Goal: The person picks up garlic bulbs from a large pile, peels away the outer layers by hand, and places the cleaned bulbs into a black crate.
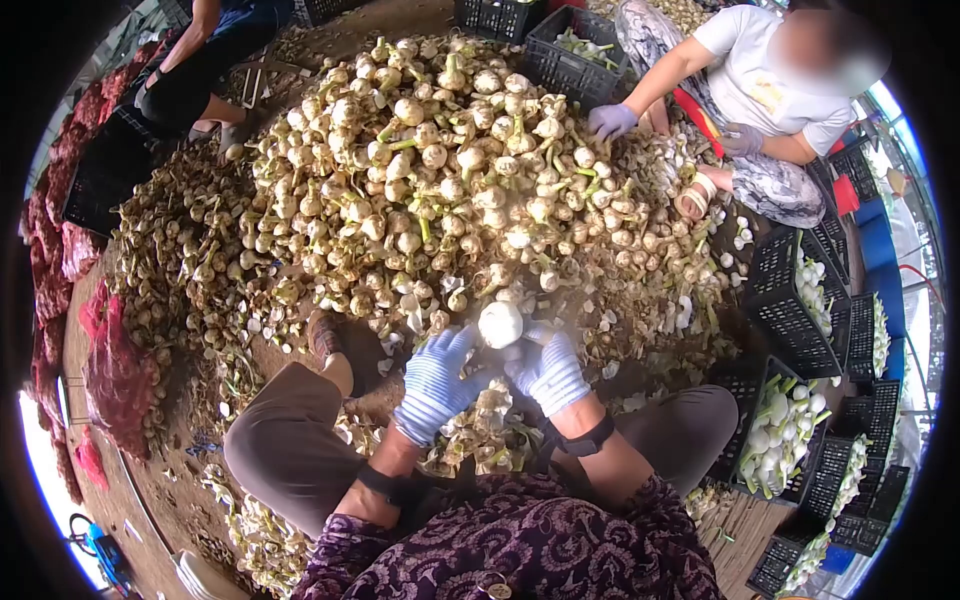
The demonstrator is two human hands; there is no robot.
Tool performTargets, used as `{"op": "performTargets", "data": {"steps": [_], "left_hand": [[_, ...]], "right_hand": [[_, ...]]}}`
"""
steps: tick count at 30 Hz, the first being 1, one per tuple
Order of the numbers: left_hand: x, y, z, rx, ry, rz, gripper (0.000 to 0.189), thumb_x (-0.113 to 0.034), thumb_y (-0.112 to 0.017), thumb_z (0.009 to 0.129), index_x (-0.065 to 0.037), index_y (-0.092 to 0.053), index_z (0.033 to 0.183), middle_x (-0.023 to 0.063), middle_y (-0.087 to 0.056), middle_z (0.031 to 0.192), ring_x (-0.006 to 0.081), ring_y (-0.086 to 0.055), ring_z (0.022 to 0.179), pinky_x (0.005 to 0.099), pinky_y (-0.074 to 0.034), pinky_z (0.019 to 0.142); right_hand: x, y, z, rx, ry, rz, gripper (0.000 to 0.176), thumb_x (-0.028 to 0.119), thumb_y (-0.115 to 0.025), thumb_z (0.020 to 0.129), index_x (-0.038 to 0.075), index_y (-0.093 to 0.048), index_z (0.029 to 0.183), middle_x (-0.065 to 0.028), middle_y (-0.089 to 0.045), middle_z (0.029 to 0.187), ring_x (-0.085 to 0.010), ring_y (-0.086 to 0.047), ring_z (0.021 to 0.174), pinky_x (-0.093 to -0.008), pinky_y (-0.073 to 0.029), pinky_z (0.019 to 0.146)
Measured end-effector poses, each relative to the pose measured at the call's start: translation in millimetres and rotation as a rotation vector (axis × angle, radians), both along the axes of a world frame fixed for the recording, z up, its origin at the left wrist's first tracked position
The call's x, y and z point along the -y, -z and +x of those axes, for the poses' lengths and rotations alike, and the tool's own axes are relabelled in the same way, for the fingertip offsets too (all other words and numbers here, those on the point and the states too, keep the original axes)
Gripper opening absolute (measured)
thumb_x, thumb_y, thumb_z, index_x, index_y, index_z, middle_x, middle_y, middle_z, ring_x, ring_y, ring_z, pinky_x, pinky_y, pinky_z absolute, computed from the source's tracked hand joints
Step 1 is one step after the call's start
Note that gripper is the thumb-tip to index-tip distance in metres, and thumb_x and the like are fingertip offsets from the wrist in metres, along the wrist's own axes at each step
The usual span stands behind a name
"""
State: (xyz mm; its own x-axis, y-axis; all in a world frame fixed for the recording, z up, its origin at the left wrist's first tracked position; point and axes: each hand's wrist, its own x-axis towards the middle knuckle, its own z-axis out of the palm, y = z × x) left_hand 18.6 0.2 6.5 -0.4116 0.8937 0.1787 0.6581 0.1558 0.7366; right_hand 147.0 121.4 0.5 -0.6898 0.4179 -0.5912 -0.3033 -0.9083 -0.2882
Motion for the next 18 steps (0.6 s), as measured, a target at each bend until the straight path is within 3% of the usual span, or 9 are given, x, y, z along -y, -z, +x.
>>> {"op": "performTargets", "data": {"steps": [3, 5, 8, 12, 13, 15, 16, 17, 18], "left_hand": [[-4, 0, -5, -0.361, -0.007, 0.013, 0.015, -0.013, -0.06, 0.072, -0.007, -0.058, 0.085, 0.0104, -0.058, 0.07, 0.0294, -0.055, 0.059, 0.0412, -0.043, 0.055], [-3, -2, -9, -0.349, 0.01, -0.011, 0.012, -0.012, -0.06, 0.076, -0.004, -0.062, 0.085, 0.0086, -0.061, 0.068, 0.0237, -0.057, 0.055, 0.035, -0.044, 0.051], [0, -7, -16, 0.894, -0.301, 0.259, 0.015, -0.011, -0.058, 0.084, 0.0, -0.068, 0.085, 0.0033, -0.063, 0.063, 0.0071, -0.053, 0.049, 0.0202, -0.04, 0.046], [3, -9, -41, 1.091, -0.637, 0.268, 0.022, -0.018, -0.055, 0.088, 0.0, -0.066, 0.084, 0.0032, -0.057, 0.053, 0.0096, -0.05, 0.042, 0.0213, -0.037, 0.041], [7, 0, -38, 1.134, -0.548, 0.202, 0.02, -0.016, -0.054, 0.09, 0.001, -0.065, 0.091, 0.0021, -0.059, 0.062, 0.0077, -0.052, 0.053, 0.0218, -0.042, 0.05], [5, 34, -18, 1.255, -0.462, 0.172, 0.024, -0.016, -0.055, 0.09, 0.002, -0.06, 0.104, 0.0063, -0.064, 0.086, 0.0113, -0.059, 0.074, 0.0232, -0.048, 0.068], [6, 37, -11, 1.502, -0.439, 0.111, 0.032, -0.015, -0.055, 0.09, 0.004, -0.052, 0.116, 0.0086, -0.06, 0.106, 0.0142, -0.059, 0.092, 0.024, -0.045, 0.085], [6, 48, -4, 1.46, -0.455, 0.215, 0.034, -0.014, -0.057, 0.088, 0.004, -0.051, 0.116, 0.0089, -0.06, 0.103, 0.0154, -0.061, 0.085, 0.0261, -0.052, 0.071], [6, 29, -9, 1.515, -0.423, 0.126, 0.032, -0.014, -0.058, 0.086, 0.003, -0.052, 0.113, 0.0085, -0.06, 0.098, 0.0159, -0.061, 0.08, 0.0274, -0.053, 0.061]], "right_hand": [[9, -5, -7, -0.057, -0.036, -0.048, 0.033, 0.006, -0.05, 0.081, -0.006, -0.048, 0.111, -0.0135, -0.061, 0.093, -0.0155, -0.061, 0.067, -0.0197, -0.053, 0.05], [13, -13, -12, -0.096, -0.081, -0.057, 0.035, 0.005, -0.05, 0.081, -0.008, -0.047, 0.113, -0.014, -0.06, 0.095, -0.0163, -0.061, 0.069, -0.0195, -0.054, 0.054], [16, -28, -20, 0.29, -0.04, -0.053, 0.022, 0.018, -0.052, 0.081, 0.003, -0.057, 0.096, -0.0069, -0.054, 0.068, -0.0146, -0.044, 0.047, -0.0242, -0.038, 0.043], [6, 4, -2, 0.171, -0.063, -0.14, 0.024, 0.019, -0.054, 0.081, 0.002, -0.058, 0.097, -0.0074, -0.056, 0.067, -0.0149, -0.048, 0.047, -0.0256, -0.042, 0.043], [7, 12, 0, 0.17, -0.055, -0.139, 0.024, 0.019, -0.054, 0.081, 0.002, -0.058, 0.097, -0.0074, -0.056, 0.067, -0.0149, -0.048, 0.047, -0.0256, -0.042, 0.043], [11, 23, 2, 0.193, -0.096, 0.119, 0.033, 0.012, -0.055, 0.081, -0.006, -0.053, 0.108, -0.0156, -0.063, 0.094, -0.0177, -0.062, 0.066, -0.0249, -0.053, 0.049], [18, -5, -9, 0.071, -0.126, 0.136, 0.027, 0.013, -0.059, 0.08, -0.004, -0.057, 0.102, -0.0126, -0.064, 0.088, -0.0174, -0.062, 0.066, -0.0256, -0.054, 0.054], [12, 23, 2, -0.054, -0.344, 0.325, 0.024, 0.014, -0.062, 0.08, -0.003, -0.059, 0.097, -0.0105, -0.063, 0.087, -0.0172, -0.062, 0.073, -0.0285, -0.053, 0.064], [15, 26, 1, 0.024, -0.381, 0.378, 0.034, 0.027, -0.062, 0.081, -0.003, -0.059, 0.096, -0.0101, -0.063, 0.077, -0.0166, -0.061, 0.061, -0.0286, -0.052, 0.054]]}}
